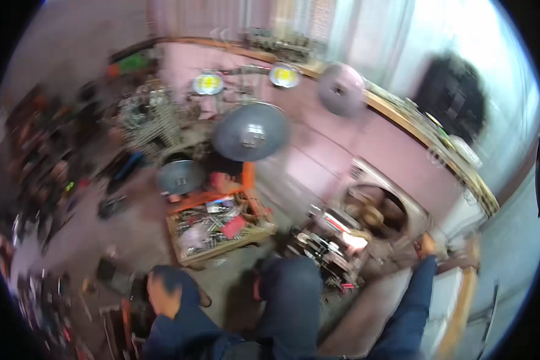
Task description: The person holds a metal disc with degree markings against an engine part, rotates it to align indicators, and secures it using an allen wrench.
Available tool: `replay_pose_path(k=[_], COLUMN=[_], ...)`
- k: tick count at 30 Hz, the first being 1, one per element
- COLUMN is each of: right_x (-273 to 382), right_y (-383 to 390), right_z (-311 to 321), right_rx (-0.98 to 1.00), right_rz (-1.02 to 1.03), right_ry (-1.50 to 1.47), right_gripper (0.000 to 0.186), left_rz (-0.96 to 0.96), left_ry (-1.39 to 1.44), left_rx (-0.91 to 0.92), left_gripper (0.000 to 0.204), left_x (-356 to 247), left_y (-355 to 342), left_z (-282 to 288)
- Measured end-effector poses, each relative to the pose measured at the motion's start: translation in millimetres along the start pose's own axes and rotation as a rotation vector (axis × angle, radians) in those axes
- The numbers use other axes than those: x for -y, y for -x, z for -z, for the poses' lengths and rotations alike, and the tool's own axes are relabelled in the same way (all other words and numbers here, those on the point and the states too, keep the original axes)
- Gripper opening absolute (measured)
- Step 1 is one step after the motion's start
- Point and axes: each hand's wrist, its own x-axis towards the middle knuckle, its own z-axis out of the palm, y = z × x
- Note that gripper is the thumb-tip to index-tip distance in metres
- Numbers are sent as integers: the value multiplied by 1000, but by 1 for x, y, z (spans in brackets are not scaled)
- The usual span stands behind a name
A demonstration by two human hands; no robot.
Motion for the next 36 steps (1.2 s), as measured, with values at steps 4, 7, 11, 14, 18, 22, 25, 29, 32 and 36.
replay_pose_path(k=[4, 7, 11, 14, 18, 22, 25, 29, 32, 36], right_x=[-3, 29, -2, 10, 34, 56, 53, 37, 27, -18], right_y=[-18, -62, -30, 29, 144, 242, 286, 358, 409, 424], right_z=[62, 74, 19, -35, -80, -133, -196, -322, -408, -494], right_rx=[-233, -450, -769, -756, -971, -810, -316, 451, 926, 1279], right_rz=[175, 470, 494, 511, 835, 1031, 1072, 1038, 878, 955], right_ry=[453, 824, 1115, 1035, 1028, 812, 645, 727, 796, 1024], right_gripper=[43, 48, 40, 40, 51, 47, 40, 39, 47, 52], left_rz=[82, 130, 32, 109, 52, 34, 179, 303, 261, 188], left_ry=[-2, 47, 38, 151, 93, 5, -50, -111, -113, -39], left_rx=[94, 119, 43, 55, 43, 60, 164, 170, 129, 124], left_gripper=[63, 63, 62, 63, 62, 60, 55, 51, 50, 48], left_x=[-27, -23, 5, 14, 38, 38, 28, 20, 17, 23], left_y=[-12, 0, 9, 13, 7, -17, -41, -56, -49, -47], left_z=[2, -1, -1, 6, -4, -2, 1, -15, -19, -21])
